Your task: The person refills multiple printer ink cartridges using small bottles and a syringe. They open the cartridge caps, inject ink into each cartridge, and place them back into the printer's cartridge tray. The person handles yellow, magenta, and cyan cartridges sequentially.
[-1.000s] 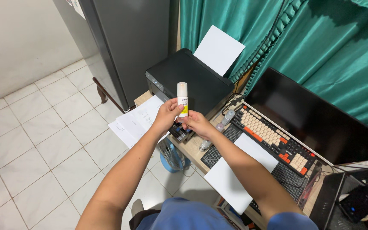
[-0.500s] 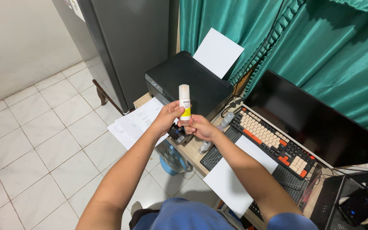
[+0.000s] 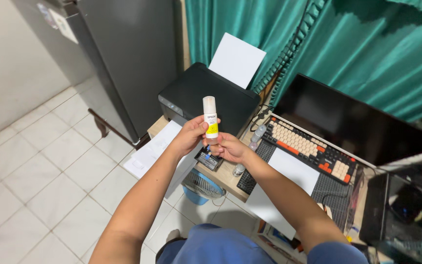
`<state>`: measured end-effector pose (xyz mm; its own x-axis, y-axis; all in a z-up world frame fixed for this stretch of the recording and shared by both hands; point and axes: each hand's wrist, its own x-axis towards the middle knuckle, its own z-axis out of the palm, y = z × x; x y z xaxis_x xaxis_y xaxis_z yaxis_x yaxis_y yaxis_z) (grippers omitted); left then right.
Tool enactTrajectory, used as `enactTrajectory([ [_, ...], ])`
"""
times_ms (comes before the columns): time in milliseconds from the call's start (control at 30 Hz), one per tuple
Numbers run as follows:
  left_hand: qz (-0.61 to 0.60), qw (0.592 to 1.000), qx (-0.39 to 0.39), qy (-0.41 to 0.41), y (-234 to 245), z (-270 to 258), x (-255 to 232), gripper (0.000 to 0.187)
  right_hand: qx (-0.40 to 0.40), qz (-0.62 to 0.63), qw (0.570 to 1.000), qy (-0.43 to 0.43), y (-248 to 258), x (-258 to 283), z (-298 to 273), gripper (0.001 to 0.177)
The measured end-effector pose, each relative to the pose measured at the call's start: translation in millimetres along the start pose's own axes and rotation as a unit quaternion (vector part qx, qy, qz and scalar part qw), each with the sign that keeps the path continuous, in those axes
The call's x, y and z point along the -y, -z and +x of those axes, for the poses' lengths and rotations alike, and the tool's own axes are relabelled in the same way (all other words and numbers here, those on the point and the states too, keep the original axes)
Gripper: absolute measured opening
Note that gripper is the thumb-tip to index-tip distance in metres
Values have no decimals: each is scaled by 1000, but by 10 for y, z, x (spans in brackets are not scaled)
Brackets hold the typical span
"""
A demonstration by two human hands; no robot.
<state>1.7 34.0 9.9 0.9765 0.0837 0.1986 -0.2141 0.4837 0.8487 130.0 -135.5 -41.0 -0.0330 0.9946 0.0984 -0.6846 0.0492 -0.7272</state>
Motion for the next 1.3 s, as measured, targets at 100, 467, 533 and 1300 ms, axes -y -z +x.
enactTrajectory([
  [100, 30, 999, -4, 36, 71, 38, -194, 50, -48, -19, 998, 38, -72, -18, 73, 49],
  [467, 51, 996, 25, 74, 424, 264, -201, 44, -189, -4, 975, 119, -254, -273, 211, 42],
  [533, 38, 995, 31, 89, 460, 299, -124, 43, -228, 4, 966, 120, -277, -339, 194, 42],
  [1300, -77, 982, 139, 107, 590, 366, 100, 43, -181, 50, 969, 161, -552, -507, 213, 52],
])
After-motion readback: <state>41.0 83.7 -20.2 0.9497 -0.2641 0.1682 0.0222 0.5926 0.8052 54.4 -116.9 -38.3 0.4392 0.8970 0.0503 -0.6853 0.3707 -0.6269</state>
